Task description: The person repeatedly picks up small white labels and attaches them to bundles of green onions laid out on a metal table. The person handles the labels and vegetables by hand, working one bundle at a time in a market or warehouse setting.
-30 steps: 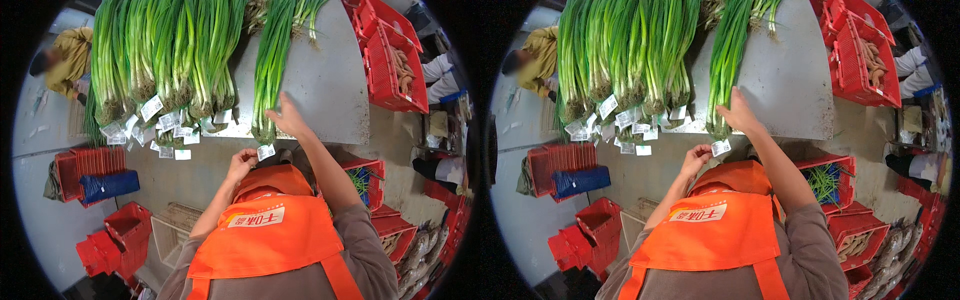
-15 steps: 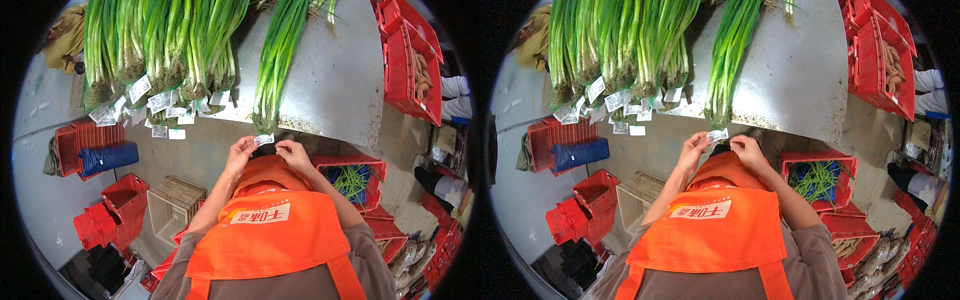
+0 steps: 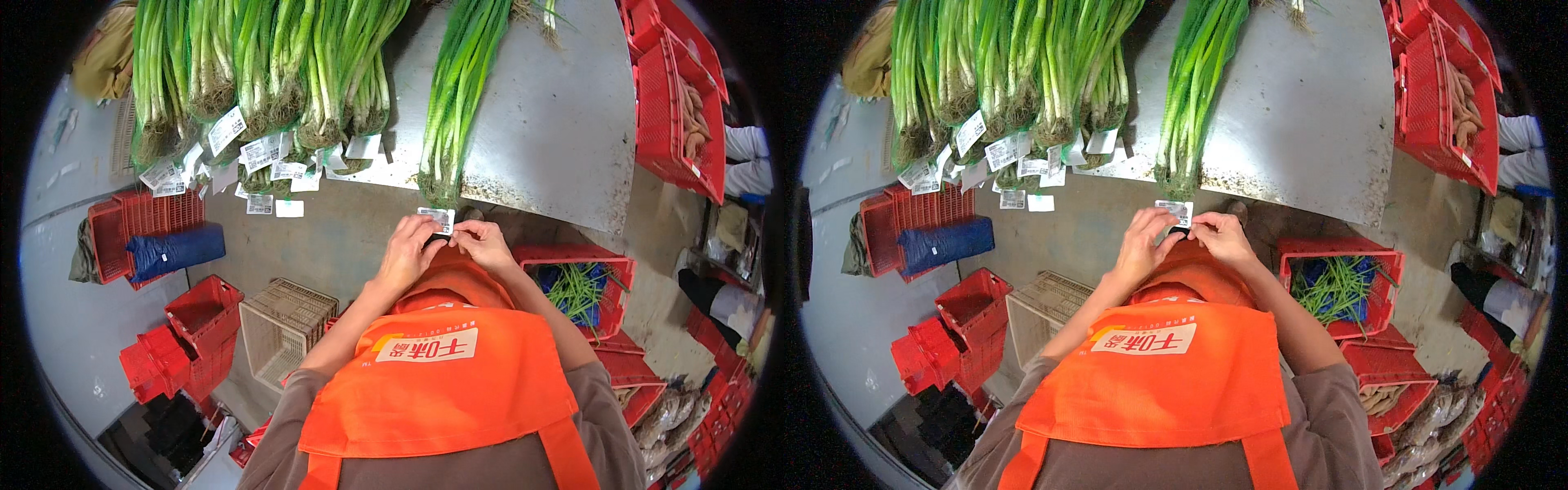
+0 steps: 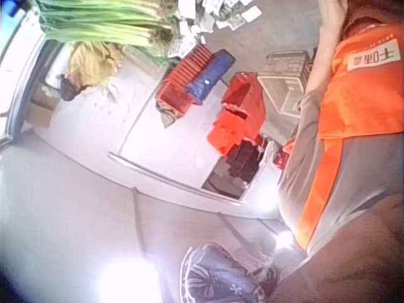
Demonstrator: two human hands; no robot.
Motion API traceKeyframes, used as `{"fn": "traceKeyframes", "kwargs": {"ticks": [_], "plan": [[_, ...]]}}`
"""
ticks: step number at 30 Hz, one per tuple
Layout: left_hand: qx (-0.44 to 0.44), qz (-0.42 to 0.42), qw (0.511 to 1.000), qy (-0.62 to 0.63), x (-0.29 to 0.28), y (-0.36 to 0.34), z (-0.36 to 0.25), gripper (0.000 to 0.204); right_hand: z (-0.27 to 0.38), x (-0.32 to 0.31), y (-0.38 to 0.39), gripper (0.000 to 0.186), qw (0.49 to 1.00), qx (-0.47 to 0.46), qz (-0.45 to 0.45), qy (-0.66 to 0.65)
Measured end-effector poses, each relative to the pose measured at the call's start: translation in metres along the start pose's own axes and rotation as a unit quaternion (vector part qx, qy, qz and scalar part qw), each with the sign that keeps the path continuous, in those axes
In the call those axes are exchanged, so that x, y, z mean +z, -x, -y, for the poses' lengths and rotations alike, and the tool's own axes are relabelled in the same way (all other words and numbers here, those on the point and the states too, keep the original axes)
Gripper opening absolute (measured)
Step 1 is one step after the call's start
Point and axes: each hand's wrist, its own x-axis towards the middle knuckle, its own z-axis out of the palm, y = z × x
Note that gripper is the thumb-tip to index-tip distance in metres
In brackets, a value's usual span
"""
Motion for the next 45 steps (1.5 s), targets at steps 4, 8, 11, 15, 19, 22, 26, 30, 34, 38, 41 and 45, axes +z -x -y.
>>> {"fn": "traceKeyframes", "kwargs": {"ticks": [4, 8, 11, 15, 19, 22, 26, 30, 34, 38, 41, 45], "plan": [[-0.008, 0.008, 1.0, 0.013, 0.009, -0.001, 0.009, 0.019, 0.003, 0.002, 0.001, 0.017, 1.0, -0.009, -0.01, 0.024], [-0.031, 0.014, 0.999, 0.027, 0.011, -0.002, 0.009, 0.015, 0.007, 0.006, 0.003, 0.016, 0.999, -0.021, -0.023, 0.017], [-0.026, 0.014, 0.999, 0.018, 0.011, -0.002, 0.008, 0.014, 0.006, 0.009, 0.003, 0.013, 0.999, -0.028, -0.04, 0.009], [-0.014, 0.005, 1.0, 0.001, 0.013, 0.0, 0.009, 0.014, 0.001, 0.01, 0.001, 0.012, 0.998, -0.042, -0.046, 0.012], [0.034, 0.007, 0.996, -0.078, 0.011, -0.001, 0.001, 0.016, -0.001, 0.014, 0.001, 0.011, 0.989, -0.106, -0.075, 0.075], [0.033, 0.011, 0.992, -0.121, 0.013, 0.0, -0.001, 0.017, 0.013, 0.021, 0.008, 0.01, 0.98, -0.125, -0.106, 0.11], [-0.025, 0.009, 0.997, -0.077, 0.019, 0.005, 0.003, 0.015, 0.01, 0.023, 0.006, 0.013, 0.967, -0.128, -0.139, 0.171], [-0.248, -0.076, 0.954, 0.148, 0.017, 0.007, 0.006, 0.005, -0.012, 0.004, 0.002, 0.015, 0.982, -0.091, -0.141, 0.093], [-0.178, 0.004, 0.973, 0.147, 0.016, 0.007, -0.002, 0.005, 0.001, 0.011, 0.008, 0.027, 0.997, 0.023, -0.069, -0.007], [-0.151, 0.027, 0.977, 0.145, 0.013, 0.003, -0.007, 0.005, -0.001, 0.017, -0.002, 0.025, 0.979, -0.156, -0.055, 0.116], [-0.12, 0.034, 0.978, 0.17, 0.009, 0.005, 0.001, 0.009, 0.015, 0.015, 0.004, 0.023, 0.978, -0.165, -0.013, 0.127], [-0.094, 0.195, 0.967, 0.136, -0.014, -0.008, 0.005, 0.019, 0.023, 0.006, 0.009, 0.024, 0.965, -0.18, 0.006, 0.19]]}}
